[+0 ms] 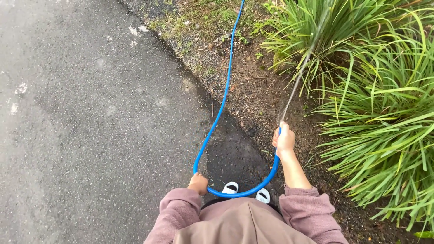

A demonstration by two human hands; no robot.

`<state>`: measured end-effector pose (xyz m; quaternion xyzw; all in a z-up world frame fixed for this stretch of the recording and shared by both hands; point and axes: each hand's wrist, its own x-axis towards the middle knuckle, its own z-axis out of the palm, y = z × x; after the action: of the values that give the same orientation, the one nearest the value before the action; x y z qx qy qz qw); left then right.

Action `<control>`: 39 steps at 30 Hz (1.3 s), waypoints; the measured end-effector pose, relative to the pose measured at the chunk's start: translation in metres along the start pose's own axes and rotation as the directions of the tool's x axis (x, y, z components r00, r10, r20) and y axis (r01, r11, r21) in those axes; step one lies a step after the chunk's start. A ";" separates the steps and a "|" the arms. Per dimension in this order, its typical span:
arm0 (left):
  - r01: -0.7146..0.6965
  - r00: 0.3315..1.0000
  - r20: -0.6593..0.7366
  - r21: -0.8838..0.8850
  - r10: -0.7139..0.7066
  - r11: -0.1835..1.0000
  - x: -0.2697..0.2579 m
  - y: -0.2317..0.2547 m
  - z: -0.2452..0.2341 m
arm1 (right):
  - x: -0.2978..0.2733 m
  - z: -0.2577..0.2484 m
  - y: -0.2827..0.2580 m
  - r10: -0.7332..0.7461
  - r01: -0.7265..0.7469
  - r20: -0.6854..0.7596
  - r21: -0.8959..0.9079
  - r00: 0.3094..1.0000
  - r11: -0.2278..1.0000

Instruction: Watering a row of green plants in a garden bed using a blue garden hose while walking along the path.

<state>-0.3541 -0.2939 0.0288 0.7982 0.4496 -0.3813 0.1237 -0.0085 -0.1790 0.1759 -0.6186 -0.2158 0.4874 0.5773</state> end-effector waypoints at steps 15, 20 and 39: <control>-0.001 1.000 0.020 0.045 0.000 0.999 -0.012 0.014 0.002 | -0.014 -0.068 0.070 0.077 -0.076 -0.107 0.008 0.991 0.997; -0.078 0.996 0.037 0.086 0.075 0.993 -0.007 0.028 -0.010 | -0.043 -0.091 0.053 0.122 -0.124 -0.170 -0.002 0.978 0.992; -0.072 0.988 0.141 0.056 0.063 0.996 0.003 0.036 -0.026 | -0.063 -0.091 0.037 0.111 -0.114 -0.107 -0.023 0.988 0.993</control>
<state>-0.3108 -0.2984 0.0387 0.7879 0.4008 -0.4451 0.1433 0.0308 -0.2861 0.1516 -0.6628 -0.1569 0.4826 0.5506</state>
